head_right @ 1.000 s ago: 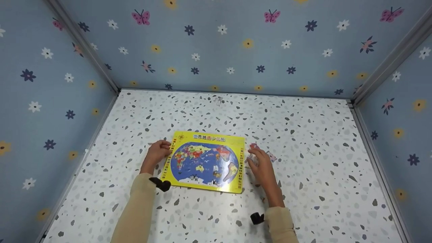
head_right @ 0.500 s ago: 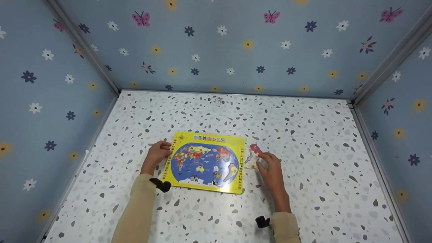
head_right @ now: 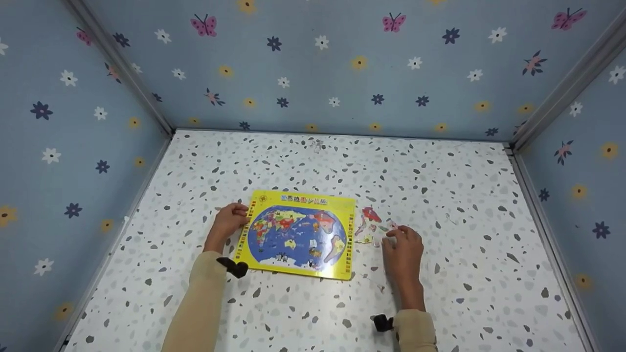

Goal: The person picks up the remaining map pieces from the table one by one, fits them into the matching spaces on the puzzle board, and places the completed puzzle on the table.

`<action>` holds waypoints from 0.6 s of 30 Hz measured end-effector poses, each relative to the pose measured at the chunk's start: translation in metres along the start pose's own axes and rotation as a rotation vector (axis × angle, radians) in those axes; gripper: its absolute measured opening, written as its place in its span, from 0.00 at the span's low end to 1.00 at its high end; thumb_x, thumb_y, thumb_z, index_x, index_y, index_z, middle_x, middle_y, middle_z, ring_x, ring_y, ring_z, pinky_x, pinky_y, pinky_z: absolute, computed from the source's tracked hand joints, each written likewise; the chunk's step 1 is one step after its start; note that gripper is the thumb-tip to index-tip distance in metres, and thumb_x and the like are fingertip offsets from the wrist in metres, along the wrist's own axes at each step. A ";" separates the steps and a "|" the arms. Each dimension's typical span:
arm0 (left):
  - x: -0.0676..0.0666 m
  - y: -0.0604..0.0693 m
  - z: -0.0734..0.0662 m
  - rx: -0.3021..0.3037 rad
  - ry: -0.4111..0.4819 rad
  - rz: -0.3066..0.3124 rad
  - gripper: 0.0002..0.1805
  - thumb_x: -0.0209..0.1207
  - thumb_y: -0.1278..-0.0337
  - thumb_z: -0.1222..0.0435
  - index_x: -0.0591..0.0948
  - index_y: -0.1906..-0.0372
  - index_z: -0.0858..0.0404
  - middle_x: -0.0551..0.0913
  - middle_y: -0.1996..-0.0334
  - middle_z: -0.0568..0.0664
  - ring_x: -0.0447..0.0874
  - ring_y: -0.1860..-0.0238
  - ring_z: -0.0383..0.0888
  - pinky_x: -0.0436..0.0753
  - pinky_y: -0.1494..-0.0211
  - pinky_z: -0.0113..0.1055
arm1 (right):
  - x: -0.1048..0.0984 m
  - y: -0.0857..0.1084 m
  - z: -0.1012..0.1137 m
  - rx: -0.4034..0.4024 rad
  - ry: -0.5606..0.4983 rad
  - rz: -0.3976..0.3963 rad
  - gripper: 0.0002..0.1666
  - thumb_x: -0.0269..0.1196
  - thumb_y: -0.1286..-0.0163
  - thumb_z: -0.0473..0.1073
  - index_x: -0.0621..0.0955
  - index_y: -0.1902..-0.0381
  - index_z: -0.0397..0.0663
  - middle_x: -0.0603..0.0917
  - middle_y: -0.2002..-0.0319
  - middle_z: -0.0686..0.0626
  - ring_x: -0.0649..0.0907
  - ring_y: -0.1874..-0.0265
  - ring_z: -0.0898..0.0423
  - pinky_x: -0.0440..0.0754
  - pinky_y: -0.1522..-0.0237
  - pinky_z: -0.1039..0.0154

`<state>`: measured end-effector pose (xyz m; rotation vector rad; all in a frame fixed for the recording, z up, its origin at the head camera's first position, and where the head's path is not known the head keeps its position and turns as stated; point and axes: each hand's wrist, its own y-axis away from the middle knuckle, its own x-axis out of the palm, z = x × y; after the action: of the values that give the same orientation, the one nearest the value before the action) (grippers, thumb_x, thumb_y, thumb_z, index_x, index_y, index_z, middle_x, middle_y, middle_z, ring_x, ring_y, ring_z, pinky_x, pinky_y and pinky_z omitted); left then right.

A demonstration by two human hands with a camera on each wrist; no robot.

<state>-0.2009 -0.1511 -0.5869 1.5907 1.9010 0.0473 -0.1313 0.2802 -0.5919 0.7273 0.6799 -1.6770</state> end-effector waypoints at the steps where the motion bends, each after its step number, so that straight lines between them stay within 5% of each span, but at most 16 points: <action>1: 0.000 0.000 0.000 -0.003 0.001 0.001 0.16 0.59 0.46 0.71 0.77 0.50 0.60 0.77 0.56 0.51 0.73 0.54 0.46 0.72 0.45 0.40 | 0.001 0.001 -0.001 -0.002 0.014 -0.014 0.10 0.63 0.36 0.41 0.82 0.59 0.42 0.73 0.41 0.39 0.67 0.37 0.38 0.58 0.34 0.40; 6: 0.000 0.000 0.000 -0.012 0.004 0.001 0.16 0.59 0.45 0.70 0.77 0.50 0.60 0.77 0.55 0.51 0.73 0.53 0.47 0.72 0.44 0.41 | 0.005 0.002 -0.005 -0.035 0.058 -0.068 0.09 0.65 0.38 0.41 0.83 0.63 0.41 0.74 0.44 0.37 0.67 0.38 0.37 0.57 0.35 0.40; 18: 0.002 0.001 0.001 -0.009 -0.004 0.000 0.16 0.59 0.44 0.70 0.77 0.50 0.59 0.77 0.54 0.52 0.74 0.53 0.48 0.73 0.44 0.42 | 0.010 0.003 -0.003 0.043 0.065 -0.036 0.08 0.59 0.31 0.43 0.82 0.60 0.45 0.70 0.38 0.43 0.62 0.33 0.43 0.55 0.33 0.42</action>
<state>-0.2000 -0.1497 -0.5881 1.5835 1.8948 0.0522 -0.1299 0.2757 -0.6011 0.8075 0.7078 -1.7111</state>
